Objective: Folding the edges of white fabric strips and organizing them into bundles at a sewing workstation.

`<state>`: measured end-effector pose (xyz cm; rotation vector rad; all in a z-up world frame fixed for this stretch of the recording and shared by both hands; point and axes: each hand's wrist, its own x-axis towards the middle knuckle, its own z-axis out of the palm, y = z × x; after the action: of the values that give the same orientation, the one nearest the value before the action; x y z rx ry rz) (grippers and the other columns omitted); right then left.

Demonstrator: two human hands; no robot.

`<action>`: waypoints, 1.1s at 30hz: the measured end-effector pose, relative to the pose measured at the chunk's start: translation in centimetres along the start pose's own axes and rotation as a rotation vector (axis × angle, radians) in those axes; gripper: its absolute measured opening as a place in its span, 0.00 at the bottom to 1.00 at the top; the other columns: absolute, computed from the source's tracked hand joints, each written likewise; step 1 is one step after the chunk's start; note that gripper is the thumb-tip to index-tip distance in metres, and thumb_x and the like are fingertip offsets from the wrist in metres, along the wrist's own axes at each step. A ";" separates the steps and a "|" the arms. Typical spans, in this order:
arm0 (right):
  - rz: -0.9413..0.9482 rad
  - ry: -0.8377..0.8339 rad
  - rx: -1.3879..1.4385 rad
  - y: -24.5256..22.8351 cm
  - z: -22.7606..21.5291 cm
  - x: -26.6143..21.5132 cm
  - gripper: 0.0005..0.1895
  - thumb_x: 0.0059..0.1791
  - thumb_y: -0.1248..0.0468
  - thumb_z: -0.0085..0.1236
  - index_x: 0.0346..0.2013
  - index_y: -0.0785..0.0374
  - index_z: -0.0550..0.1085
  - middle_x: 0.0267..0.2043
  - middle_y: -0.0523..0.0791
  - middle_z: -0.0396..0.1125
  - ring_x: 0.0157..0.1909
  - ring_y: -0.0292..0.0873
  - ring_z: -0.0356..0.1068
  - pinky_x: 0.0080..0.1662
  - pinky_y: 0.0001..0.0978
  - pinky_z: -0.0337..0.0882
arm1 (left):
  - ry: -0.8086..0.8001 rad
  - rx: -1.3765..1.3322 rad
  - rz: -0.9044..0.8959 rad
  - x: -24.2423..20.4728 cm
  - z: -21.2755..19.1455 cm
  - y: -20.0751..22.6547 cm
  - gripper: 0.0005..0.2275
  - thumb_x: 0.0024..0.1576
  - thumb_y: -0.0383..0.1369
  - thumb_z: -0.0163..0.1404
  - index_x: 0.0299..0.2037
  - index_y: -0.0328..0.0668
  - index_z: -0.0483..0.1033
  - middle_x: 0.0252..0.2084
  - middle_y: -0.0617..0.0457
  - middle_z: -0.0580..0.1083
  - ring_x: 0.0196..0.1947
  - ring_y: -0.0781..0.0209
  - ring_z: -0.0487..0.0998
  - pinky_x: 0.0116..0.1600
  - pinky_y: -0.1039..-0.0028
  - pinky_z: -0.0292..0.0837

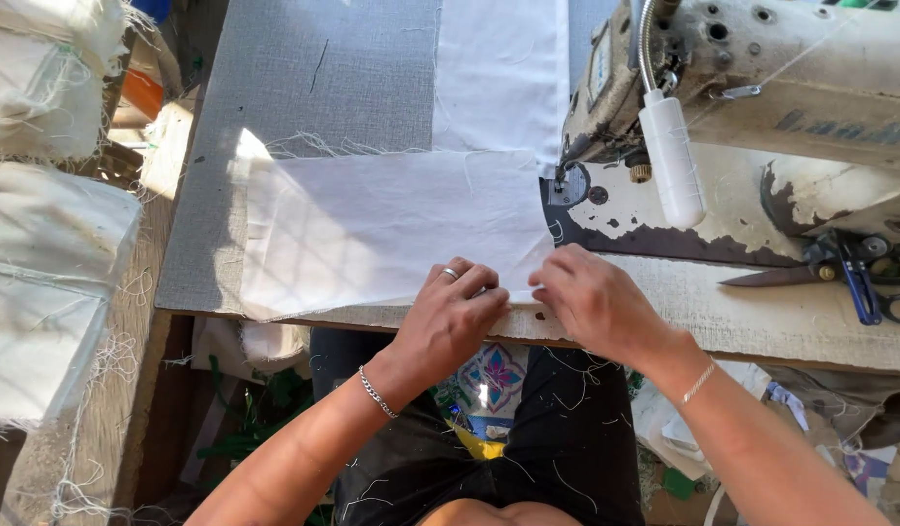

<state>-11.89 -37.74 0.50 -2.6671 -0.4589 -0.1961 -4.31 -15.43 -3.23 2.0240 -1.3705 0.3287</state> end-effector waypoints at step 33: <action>0.599 -0.317 0.010 -1.9 -4.1 3.9 0.14 0.53 0.57 0.58 0.27 0.61 0.81 0.25 0.48 0.71 0.35 0.45 0.71 0.45 0.39 0.73 | -0.285 -0.014 -0.283 0.9 -2.5 -0.9 0.04 0.63 0.31 0.51 0.37 0.43 0.76 0.29 0.52 0.69 0.24 0.49 0.77 0.29 0.63 0.75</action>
<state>-9.16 -36.81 5.70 -2.6954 0.2593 0.4077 -2.78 -14.29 -1.24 2.2813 -1.2184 -0.0983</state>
